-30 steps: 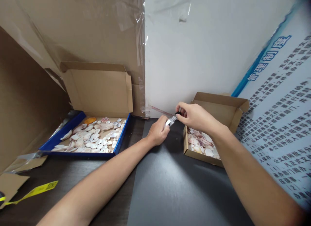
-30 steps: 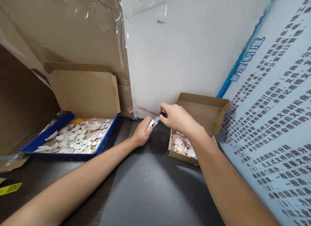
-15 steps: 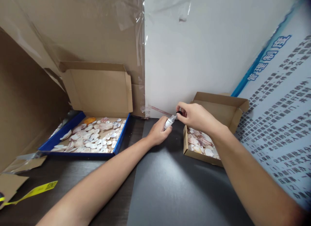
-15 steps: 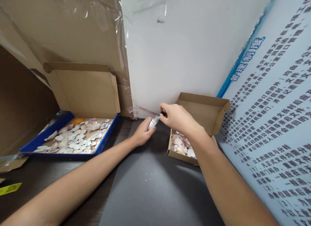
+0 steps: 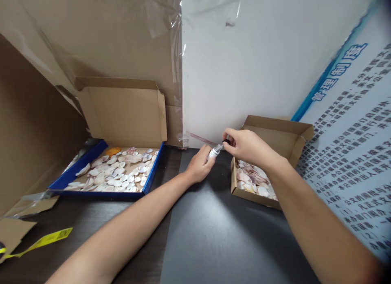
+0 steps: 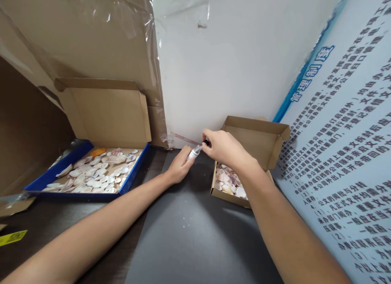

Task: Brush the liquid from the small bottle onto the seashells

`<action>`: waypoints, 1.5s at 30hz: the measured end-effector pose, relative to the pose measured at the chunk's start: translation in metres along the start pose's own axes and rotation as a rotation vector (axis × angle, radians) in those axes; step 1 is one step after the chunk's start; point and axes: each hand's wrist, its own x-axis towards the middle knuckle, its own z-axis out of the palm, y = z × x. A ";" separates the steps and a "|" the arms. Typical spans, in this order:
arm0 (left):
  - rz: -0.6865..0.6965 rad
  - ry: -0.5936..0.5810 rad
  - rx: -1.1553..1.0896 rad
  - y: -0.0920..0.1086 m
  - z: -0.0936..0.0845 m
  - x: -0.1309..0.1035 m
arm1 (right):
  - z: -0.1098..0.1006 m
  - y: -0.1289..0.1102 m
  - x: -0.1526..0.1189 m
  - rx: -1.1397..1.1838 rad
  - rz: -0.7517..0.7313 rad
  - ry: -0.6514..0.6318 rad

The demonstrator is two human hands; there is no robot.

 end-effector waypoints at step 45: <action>0.018 0.031 0.035 0.002 0.001 0.000 | 0.007 0.007 0.003 0.183 0.002 -0.053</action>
